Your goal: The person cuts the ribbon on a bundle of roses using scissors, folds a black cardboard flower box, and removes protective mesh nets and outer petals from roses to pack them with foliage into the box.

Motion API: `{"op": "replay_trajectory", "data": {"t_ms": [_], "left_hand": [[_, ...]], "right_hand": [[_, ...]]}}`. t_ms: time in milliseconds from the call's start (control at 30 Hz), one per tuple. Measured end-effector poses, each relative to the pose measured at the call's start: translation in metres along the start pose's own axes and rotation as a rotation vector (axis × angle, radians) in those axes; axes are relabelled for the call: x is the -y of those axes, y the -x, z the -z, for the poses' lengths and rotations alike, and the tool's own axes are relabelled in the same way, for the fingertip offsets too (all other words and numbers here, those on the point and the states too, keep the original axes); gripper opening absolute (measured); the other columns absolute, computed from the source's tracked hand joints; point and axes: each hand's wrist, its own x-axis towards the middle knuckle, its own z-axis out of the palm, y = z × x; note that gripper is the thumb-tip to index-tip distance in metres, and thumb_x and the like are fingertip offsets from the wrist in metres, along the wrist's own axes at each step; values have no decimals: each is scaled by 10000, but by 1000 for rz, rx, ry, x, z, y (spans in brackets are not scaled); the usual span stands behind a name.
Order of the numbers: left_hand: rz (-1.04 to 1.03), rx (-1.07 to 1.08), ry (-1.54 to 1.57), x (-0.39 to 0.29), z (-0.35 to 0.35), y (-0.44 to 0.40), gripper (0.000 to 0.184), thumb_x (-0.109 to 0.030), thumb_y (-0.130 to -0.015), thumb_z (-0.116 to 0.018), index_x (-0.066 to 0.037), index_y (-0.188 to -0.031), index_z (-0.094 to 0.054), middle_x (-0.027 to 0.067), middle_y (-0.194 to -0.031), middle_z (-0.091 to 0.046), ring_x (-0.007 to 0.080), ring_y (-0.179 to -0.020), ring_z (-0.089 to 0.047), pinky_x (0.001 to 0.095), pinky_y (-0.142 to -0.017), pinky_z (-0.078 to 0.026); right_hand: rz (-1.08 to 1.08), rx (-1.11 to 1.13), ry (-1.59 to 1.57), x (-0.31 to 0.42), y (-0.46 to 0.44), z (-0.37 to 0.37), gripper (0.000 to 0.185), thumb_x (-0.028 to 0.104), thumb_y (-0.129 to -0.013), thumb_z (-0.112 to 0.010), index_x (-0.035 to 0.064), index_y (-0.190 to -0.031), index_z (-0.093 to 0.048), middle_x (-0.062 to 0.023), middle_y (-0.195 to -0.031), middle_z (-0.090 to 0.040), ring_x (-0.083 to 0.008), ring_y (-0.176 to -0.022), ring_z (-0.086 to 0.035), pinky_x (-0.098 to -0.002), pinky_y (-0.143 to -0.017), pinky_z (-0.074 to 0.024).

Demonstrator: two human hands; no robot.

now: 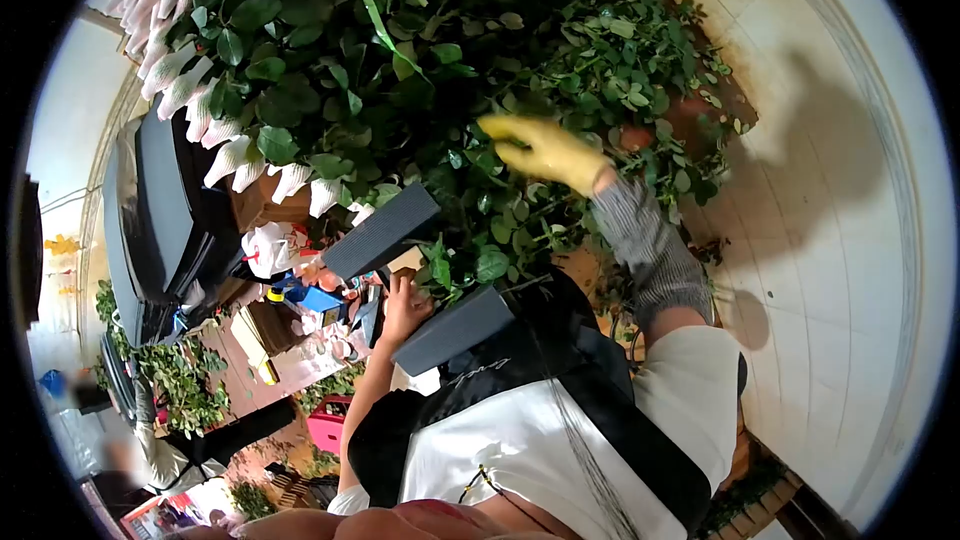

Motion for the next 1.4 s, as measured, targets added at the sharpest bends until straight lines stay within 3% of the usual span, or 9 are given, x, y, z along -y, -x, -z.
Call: {"op": "replay_trajectory", "data": {"t_ms": [233, 333, 367, 500, 567, 800, 1133, 1300, 1400], "left_hand": [[-226, -31, -394, 5, 6, -8, 799, -342, -761, -779, -52, -1425, -441, 181, -1222, -563, 348, -1018, -605, 427, -811, -528], [68, 125, -429, 9, 1, -3, 765, -444, -763, -776, -87, -1372, -482, 182, -1042, -644, 330, -870, -671, 408, -742, -554], [101, 120, -375, 3, 4, -5, 706, -447, -754, -775, -95, -1306, -512, 165, -936, -672, 343, -847, -689, 424, -770, -553], [40, 68, -112, 23, -3, -6, 636, -370, -743, -785, -94, -1248, -516, 183, -963, -663, 396, -897, -665, 462, -779, -539], [63, 88, -51, 24, -4, -3, 641, -324, -746, -792, -101, -1274, -505, 185, -1024, -651, 396, -938, -653, 463, -792, -538], [-150, -61, -286, 20, 1, -1, 623, -381, -822, -722, -91, -1343, -541, 170, -1215, -539, 359, -1056, -537, 446, -949, -454], [-89, -69, -198, 38, -20, 7, 533, -370, -758, -771, -72, -1184, -652, 163, -1117, -567, 353, -1042, -548, 462, -921, -458], [-186, -178, -134, 23, -9, 5, 523, -349, -756, -773, -68, -1180, -650, 149, -1099, -593, 343, -1017, -585, 458, -869, -477], [-184, -83, -312, 16, 3, 1, 552, -379, -760, -770, -92, -1213, -640, 125, -1099, -602, 306, -1030, -593, 417, -892, -456]], "right_hand": [[31, 78, 1295, -115, -154, -8, 313, 228, -679, -751, 45, -932, -722, -183, -1052, -699, -297, -1054, -643, -410, -980, -466], [-448, -500, 78, -88, -163, -13, 197, 234, -737, -699, 84, -856, -743, -198, -997, -711, -294, -1002, -664, -397, -965, -478], [176, -532, 771, -84, -145, -7, 166, 214, -828, -612, 119, -847, -746, -183, -904, -714, -295, -902, -683, -390, -943, -490], [-116, -389, 1313, -85, -109, 28, 255, 130, -842, -561, 151, -1057, -697, -72, -997, -728, -254, -983, -672, -401, -1014, -426], [-324, -75, 1280, -63, -105, 48, 332, 102, -816, -609, 155, -1135, -686, -108, -964, -722, -263, -987, -671, -395, -988, -439], [91, -807, 1285, 5, -40, 158, 294, 144, -965, -458, 109, -1135, -694, -101, -1092, -659, -254, -1104, -589, -409, -1071, -378], [235, -157, 662, 5, 71, 31, 190, 126, -929, -604, 129, -1056, -745, -100, -831, -674, -217, -802, -660, -352, -733, -531], [-970, -427, -241, -83, 67, -109, 150, 12, -819, -674, 34, -961, -715, -66, -785, -692, -241, -750, -647, -365, -690, -537], [-72, -141, 944, -99, 80, -113, 166, 42, -815, -601, 74, -934, -713, -90, -874, -707, -272, -834, -673, -396, -844, -512]]}}
